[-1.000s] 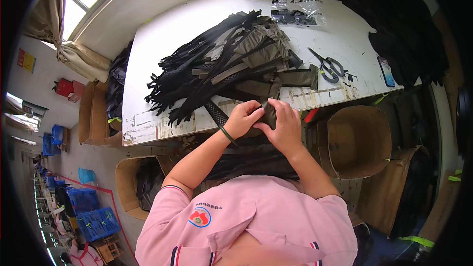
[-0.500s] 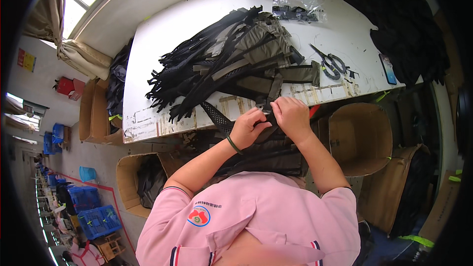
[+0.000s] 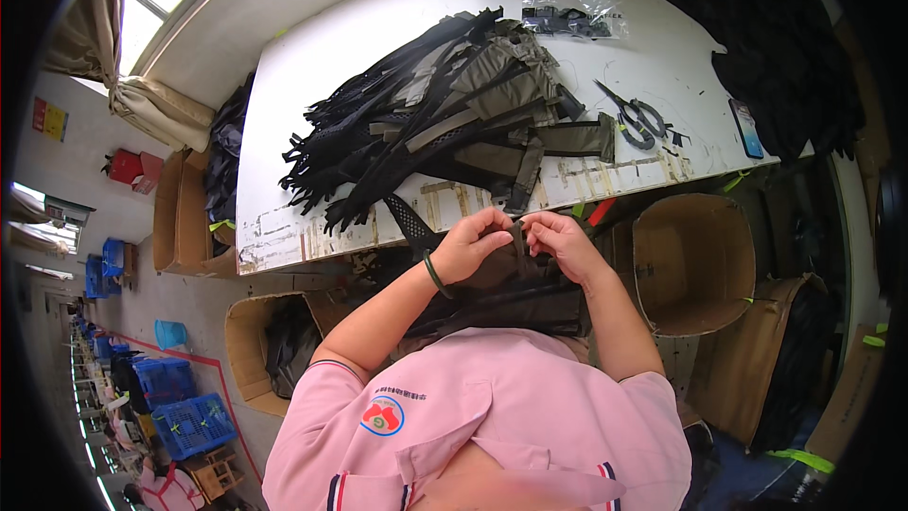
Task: Inspecting and organizing black fabric webbing straps at a workbench.
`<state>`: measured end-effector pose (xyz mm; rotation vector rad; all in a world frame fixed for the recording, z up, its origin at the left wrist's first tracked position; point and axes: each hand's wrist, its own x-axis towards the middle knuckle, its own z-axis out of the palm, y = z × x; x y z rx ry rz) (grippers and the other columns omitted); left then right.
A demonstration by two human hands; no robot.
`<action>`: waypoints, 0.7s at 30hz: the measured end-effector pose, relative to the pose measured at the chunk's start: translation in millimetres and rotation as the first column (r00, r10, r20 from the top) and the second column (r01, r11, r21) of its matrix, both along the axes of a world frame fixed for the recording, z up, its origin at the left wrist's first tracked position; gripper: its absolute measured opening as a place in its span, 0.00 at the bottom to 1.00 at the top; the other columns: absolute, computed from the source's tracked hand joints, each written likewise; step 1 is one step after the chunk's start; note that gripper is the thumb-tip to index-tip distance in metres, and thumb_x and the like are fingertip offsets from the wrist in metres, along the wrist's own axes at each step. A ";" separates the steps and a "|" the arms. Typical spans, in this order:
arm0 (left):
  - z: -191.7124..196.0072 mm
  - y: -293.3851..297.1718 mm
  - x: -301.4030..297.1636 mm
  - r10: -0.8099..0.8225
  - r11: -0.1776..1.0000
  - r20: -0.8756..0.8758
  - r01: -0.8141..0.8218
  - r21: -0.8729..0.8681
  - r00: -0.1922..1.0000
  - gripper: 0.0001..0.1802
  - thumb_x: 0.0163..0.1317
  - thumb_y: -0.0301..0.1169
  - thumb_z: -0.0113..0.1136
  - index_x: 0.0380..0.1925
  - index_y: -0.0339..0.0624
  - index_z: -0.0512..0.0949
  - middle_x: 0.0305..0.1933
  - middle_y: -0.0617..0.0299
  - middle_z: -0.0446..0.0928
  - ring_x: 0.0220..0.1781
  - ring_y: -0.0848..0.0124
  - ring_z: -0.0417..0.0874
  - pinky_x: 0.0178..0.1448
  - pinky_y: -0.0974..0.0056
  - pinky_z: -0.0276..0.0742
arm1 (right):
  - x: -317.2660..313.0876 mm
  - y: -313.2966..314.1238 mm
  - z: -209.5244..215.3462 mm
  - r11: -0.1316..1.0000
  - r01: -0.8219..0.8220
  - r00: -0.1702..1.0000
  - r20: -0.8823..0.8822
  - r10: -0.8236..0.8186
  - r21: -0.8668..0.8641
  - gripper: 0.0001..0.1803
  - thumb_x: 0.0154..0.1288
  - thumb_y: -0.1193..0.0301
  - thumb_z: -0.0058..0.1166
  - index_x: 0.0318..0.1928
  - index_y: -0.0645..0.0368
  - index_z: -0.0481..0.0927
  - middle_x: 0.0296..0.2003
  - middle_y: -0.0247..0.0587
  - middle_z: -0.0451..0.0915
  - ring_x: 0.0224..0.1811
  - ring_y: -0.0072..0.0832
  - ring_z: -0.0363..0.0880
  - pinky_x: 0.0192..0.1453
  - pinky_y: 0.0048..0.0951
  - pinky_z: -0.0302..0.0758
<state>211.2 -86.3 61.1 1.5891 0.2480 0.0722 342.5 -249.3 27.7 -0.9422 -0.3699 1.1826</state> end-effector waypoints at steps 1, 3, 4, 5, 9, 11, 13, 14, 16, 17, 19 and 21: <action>-1.3 4.7 -2.1 -0.011 1.000 -0.002 0.011 -0.013 1.000 0.06 0.66 0.25 0.55 0.42 0.37 0.75 0.37 0.64 0.76 0.41 0.78 0.74 0.50 0.73 0.71 | -0.7 -4.0 -0.4 0.993 -0.106 0.993 0.040 0.107 -0.046 0.09 0.71 0.69 0.50 0.44 0.60 0.79 0.33 0.27 0.79 0.31 0.16 0.74 0.37 0.19 0.71; -2.4 7.4 -2.3 -0.001 1.000 0.024 0.000 0.025 1.000 0.06 0.67 0.26 0.54 0.42 0.37 0.75 0.37 0.65 0.76 0.42 0.78 0.74 0.50 0.72 0.71 | -7.5 -9.7 4.9 0.955 -0.298 0.951 -0.079 0.298 0.004 0.12 0.70 0.70 0.51 0.50 0.60 0.78 0.43 0.29 0.80 0.40 0.17 0.76 0.45 0.23 0.73; -3.4 8.4 -2.3 0.011 0.998 0.051 -0.014 0.064 0.999 0.07 0.68 0.26 0.52 0.43 0.37 0.75 0.37 0.65 0.76 0.42 0.77 0.74 0.50 0.71 0.71 | -7.4 -9.4 -6.4 0.925 -0.363 0.929 -0.033 0.368 0.110 0.13 0.69 0.70 0.52 0.51 0.60 0.77 0.42 0.30 0.80 0.42 0.20 0.77 0.48 0.25 0.74; -3.9 9.8 -2.5 0.012 0.998 0.049 -0.015 0.064 0.999 0.07 0.68 0.26 0.52 0.43 0.37 0.75 0.37 0.65 0.76 0.42 0.77 0.74 0.50 0.71 0.71 | -11.5 -8.5 -7.4 0.941 -0.302 0.942 -0.102 0.319 0.153 0.12 0.69 0.71 0.53 0.51 0.59 0.77 0.41 0.31 0.80 0.42 0.21 0.78 0.47 0.26 0.75; -6.8 11.5 -1.7 -0.006 0.990 0.125 -0.012 0.141 0.992 0.08 0.69 0.26 0.50 0.46 0.37 0.74 0.40 0.65 0.75 0.44 0.77 0.73 0.52 0.71 0.70 | -25.6 -3.7 -3.3 0.971 -0.111 0.927 -0.331 0.178 0.211 0.09 0.68 0.72 0.54 0.46 0.60 0.76 0.38 0.34 0.80 0.37 0.24 0.79 0.43 0.28 0.77; -6.8 11.8 -3.4 0.009 0.999 0.108 -0.015 0.049 0.994 0.09 0.69 0.25 0.50 0.47 0.37 0.73 0.40 0.65 0.75 0.44 0.77 0.73 0.52 0.71 0.70 | -21.7 -5.3 -5.1 0.988 -0.129 0.977 -0.159 0.141 0.085 0.08 0.69 0.72 0.52 0.46 0.60 0.75 0.37 0.35 0.80 0.37 0.24 0.80 0.42 0.29 0.77; -3.6 13.9 -7.1 -0.091 0.969 0.023 0.094 -0.228 0.996 0.13 0.67 0.26 0.55 0.50 0.37 0.71 0.41 0.64 0.75 0.47 0.76 0.73 0.54 0.70 0.70 | -23.1 -5.8 -5.3 0.992 -0.120 0.992 0.021 0.121 -0.044 0.07 0.70 0.73 0.51 0.45 0.60 0.75 0.35 0.35 0.80 0.37 0.25 0.80 0.41 0.29 0.76; -0.3 11.2 -5.8 -0.091 0.969 0.022 0.094 -0.230 0.996 0.13 0.67 0.26 0.55 0.50 0.37 0.71 0.41 0.64 0.75 0.47 0.76 0.73 0.54 0.70 0.70 | -26.5 -4.1 -3.5 0.994 0.091 0.820 0.570 -0.045 -0.052 0.06 0.70 0.73 0.50 0.45 0.60 0.74 0.34 0.36 0.80 0.36 0.24 0.80 0.39 0.28 0.75; 6.1 4.5 -2.5 -0.114 0.988 -0.008 0.114 0.106 0.993 0.18 0.65 0.29 0.60 0.52 0.37 0.69 0.43 0.63 0.76 0.47 0.76 0.74 0.54 0.70 0.71 | -28.6 -3.5 -2.9 0.962 0.268 0.351 0.924 -0.150 0.054 0.06 0.71 0.74 0.48 0.45 0.61 0.74 0.33 0.37 0.80 0.34 0.24 0.80 0.37 0.27 0.74; 3.8 4.7 -0.4 -0.054 0.986 -0.041 0.060 0.158 0.998 0.18 0.64 0.34 0.61 0.50 0.36 0.73 0.43 0.62 0.79 0.44 0.76 0.76 0.52 0.69 0.72 | -27.3 -2.8 -2.1 0.936 0.349 0.387 0.902 -0.192 0.050 0.06 0.71 0.74 0.48 0.45 0.61 0.74 0.31 0.37 0.79 0.32 0.22 0.78 0.35 0.25 0.73; 4.3 11.2 -2.8 -0.064 0.987 -0.138 0.083 0.138 0.988 0.17 0.65 0.35 0.60 0.47 0.35 0.76 0.41 0.61 0.81 0.42 0.76 0.76 0.51 0.68 0.73 | -14.5 -4.1 -3.5 0.879 0.470 0.640 0.717 -0.276 -0.081 0.06 0.70 0.74 0.50 0.44 0.61 0.74 0.27 0.33 0.74 0.27 0.18 0.70 0.33 0.22 0.69; 13.1 10.0 -4.6 -0.021 0.994 -0.228 0.044 0.099 0.973 0.17 0.68 0.39 0.57 0.40 0.33 0.81 0.34 0.61 0.82 0.37 0.76 0.77 0.46 0.67 0.75 | -7.0 -6.3 12.4 0.917 0.380 0.726 0.654 -0.213 -0.123 0.09 0.70 0.71 0.52 0.48 0.61 0.74 0.27 0.26 0.70 0.28 0.14 0.67 0.34 0.17 0.67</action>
